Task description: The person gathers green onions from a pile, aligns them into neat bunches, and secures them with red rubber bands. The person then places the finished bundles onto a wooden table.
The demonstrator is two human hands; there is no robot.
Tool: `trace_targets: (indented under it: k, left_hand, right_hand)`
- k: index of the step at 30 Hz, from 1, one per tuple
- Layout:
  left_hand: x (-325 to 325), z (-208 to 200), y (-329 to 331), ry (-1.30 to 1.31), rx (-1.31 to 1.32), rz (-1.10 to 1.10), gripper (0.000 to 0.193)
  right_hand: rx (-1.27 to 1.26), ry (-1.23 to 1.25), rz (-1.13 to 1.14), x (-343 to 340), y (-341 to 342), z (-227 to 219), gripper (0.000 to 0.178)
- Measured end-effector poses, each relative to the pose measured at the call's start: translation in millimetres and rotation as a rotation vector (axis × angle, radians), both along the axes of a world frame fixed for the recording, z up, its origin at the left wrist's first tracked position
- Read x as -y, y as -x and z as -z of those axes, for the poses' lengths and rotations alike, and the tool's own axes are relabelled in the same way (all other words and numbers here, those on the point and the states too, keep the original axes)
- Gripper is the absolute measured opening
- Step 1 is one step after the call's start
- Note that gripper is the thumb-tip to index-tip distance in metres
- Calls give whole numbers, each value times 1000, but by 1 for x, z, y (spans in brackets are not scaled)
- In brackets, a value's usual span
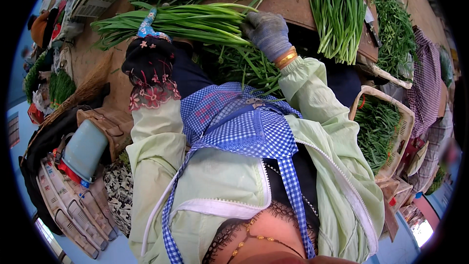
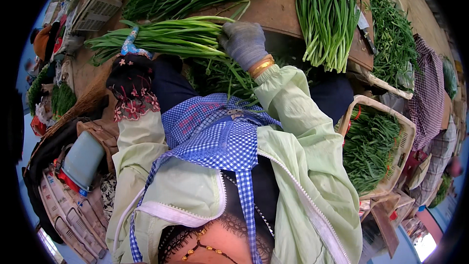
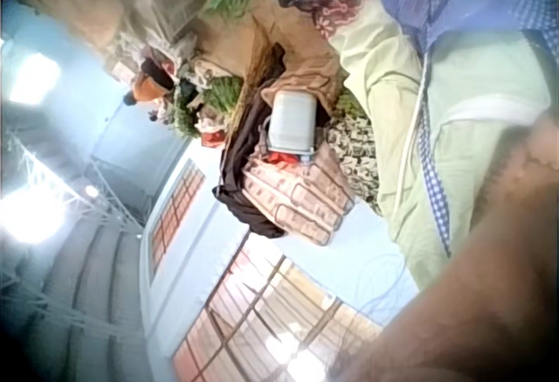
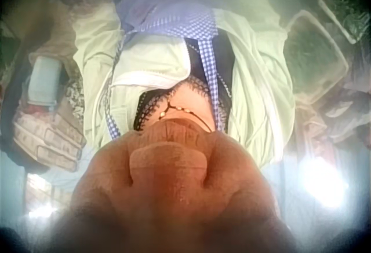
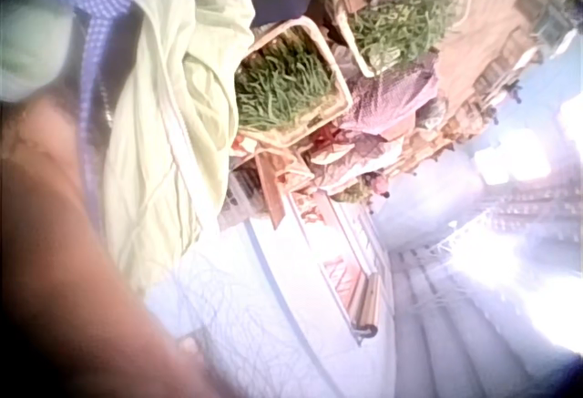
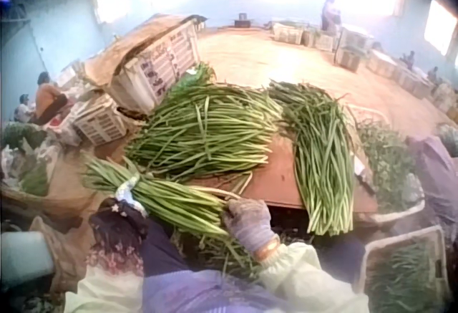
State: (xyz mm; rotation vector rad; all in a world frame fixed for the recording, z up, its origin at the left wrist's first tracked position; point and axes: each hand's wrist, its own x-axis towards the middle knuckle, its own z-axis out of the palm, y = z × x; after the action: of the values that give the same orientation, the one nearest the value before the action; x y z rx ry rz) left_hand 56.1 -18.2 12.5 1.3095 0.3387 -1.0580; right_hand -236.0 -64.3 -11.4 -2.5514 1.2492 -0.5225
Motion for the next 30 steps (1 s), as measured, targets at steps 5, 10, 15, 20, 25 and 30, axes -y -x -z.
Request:
trace_targets:
  k: [5,10,15,20,25,30]
  left_hand:
    - [-4,-5,2,44,8,-27,29]
    - [-4,-16,10,129,21,-33,28]
    - [-10,-14,9,203,21,95,28]
    - [-1,2,-16,15,29,65,29]
    - [-15,-7,-5,32,103,-11,28]
    - [-27,-14,-16,22,344,66,27]
  right_hand:
    - [167,-109,15,1,0,0,24]
    - [267,-221,12,-1,-5,-3,23]
    - [173,145,-42,-2,-4,-4,21]
    - [155,300,-63,-5,3,1,15]
    - [249,-66,83,-3,43,27,16]
    - [-204,-133,101,-2,75,22,14]
